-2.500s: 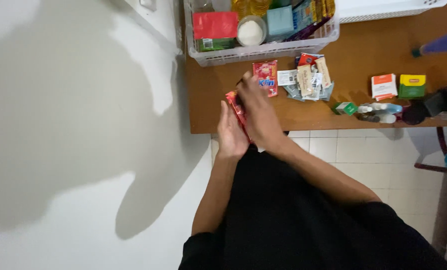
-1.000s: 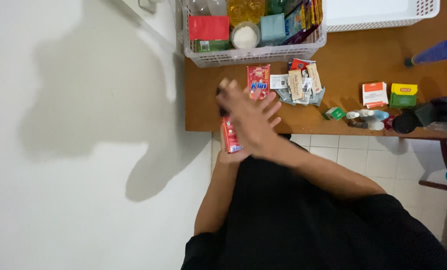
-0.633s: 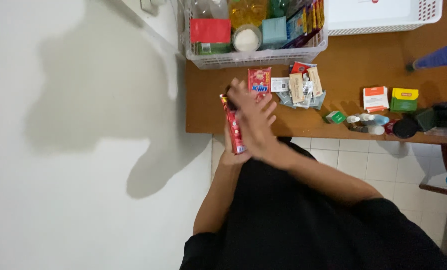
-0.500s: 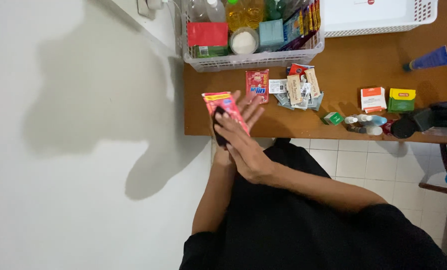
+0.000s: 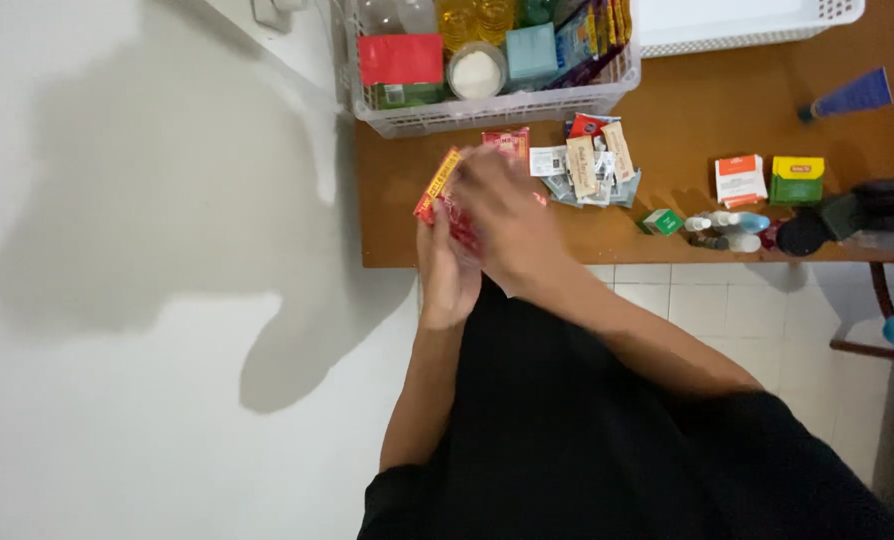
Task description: The person wipes multiple small detergent packets with a dark cloth, then places them into a white plastic basket. They also wipe and place two small bottles into the basket. The work occurs on a wooden table with other supplies nearby.
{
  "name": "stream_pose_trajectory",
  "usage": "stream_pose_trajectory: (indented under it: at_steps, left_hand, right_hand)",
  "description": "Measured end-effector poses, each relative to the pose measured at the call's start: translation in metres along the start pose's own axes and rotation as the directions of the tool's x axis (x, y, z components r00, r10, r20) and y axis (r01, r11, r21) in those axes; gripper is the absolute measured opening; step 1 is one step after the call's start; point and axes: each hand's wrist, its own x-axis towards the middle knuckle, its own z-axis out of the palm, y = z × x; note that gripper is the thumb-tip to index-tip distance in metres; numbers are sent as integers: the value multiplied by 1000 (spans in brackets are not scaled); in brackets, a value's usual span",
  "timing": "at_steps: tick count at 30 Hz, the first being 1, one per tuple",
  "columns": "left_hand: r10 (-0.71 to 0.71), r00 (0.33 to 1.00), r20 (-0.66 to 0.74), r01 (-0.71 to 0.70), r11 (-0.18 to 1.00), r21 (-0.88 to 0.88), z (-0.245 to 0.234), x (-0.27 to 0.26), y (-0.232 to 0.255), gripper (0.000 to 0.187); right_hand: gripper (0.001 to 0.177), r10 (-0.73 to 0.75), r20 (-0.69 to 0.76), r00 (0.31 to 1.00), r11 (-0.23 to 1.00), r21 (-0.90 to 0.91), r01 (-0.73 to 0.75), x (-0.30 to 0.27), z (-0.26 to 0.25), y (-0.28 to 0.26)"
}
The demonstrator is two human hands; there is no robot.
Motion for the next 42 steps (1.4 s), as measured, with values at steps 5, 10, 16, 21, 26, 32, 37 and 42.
stream_pose_trajectory:
  at_steps: [5, 10, 16, 21, 26, 32, 37, 42]
  left_hand:
    - [94, 995, -13, -95, 978, -186, -59, 7, -6, 46]
    - [155, 981, -112, -169, 978, -123, -82, 10, -12, 46]
    - [153, 932, -329, -196, 975, -102, -114, 27, 6, 52]
    - [120, 928, -353, -158, 984, -83, -115, 32, 33, 54]
    - [130, 977, -172, -108, 985, 134, -123, 44, 40, 47]
    - [36, 997, 75, -81, 656, 750, -129, 74, 22, 33]
    - [-225, 926, 301, -72, 679, 730, -65, 96, 13, 32]
    - [-289, 875, 387, -214, 486, 847, -17, 129, -4, 27]
  right_hand:
    - [61, -126, 329, 936, 990, -21, 140, -24, 49, 16]
    - [61, -19, 321, 947, 990, 135, -26, -44, 86, 16]
    - [61, -87, 304, 949, 995, 82, 65, -89, 137, 71]
    - [71, 85, 409, 909, 993, 35, -109, -96, 183, 129]
    - [55, 137, 477, 868, 966, -257, -11, -107, 216, 150]
    - [29, 483, -13, 876, 833, 317, -454, -44, 116, 91]
    - [29, 444, 100, 890, 869, 192, -455, 6, 23, 45]
    - [17, 531, 61, 845, 823, 201, -531, 13, -7, 73]
